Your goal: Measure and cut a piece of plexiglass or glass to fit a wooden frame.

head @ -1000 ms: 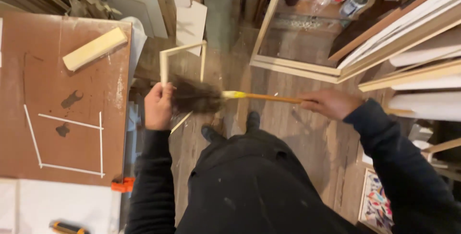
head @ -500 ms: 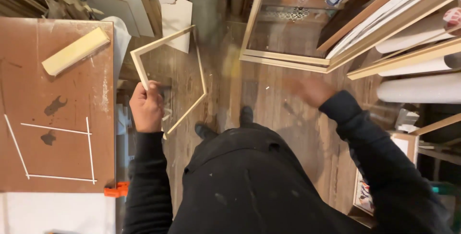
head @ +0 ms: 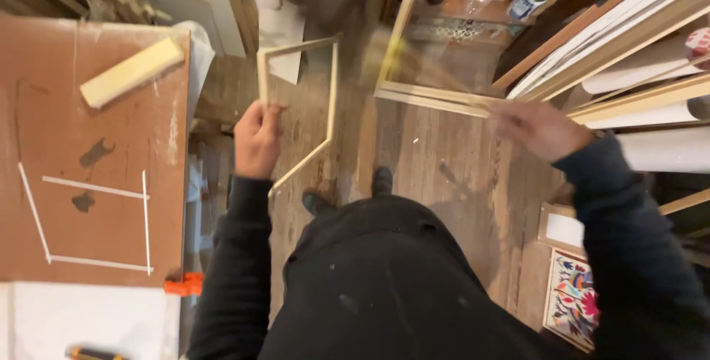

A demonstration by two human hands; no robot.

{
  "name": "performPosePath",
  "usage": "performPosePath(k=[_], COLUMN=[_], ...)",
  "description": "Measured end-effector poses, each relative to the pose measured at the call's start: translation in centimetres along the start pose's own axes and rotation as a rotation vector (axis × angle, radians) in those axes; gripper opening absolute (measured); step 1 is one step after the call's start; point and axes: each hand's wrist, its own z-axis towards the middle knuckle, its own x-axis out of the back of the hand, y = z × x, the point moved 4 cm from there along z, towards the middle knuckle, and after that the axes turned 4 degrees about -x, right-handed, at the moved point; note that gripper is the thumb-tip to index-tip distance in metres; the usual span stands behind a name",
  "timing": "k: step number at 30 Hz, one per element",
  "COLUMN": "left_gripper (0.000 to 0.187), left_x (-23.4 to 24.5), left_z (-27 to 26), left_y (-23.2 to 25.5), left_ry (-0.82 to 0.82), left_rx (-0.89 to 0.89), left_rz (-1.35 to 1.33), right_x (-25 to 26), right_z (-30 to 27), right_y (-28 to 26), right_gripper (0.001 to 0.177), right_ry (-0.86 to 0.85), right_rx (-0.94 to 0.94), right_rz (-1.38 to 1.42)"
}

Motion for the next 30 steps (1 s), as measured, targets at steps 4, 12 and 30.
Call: performPosePath(k=[4,12,30], left_gripper=[0.024,0.030,0.028], left_x=[-1.6,-1.9,2.1], left_z=[1.5,1.5,-2.7], left_y=[0.7,-1.0,-0.1], left_ry=[-0.033,-0.039,0.091], left_rx=[0.039,0.040,-0.030], left_rz=[-0.252,-0.302,-0.301], right_x=[-0.1,-0.1,-1.2], right_z=[-2.3,-1.4,2.9], right_y=[-4.0,4.2,14.6], right_gripper=[0.045,0.029,0.031], right_ry=[-0.255,0.050,0.075], right_rx=[0.078,0.182,-0.138], right_rz=[-0.224,-0.007,0.354])
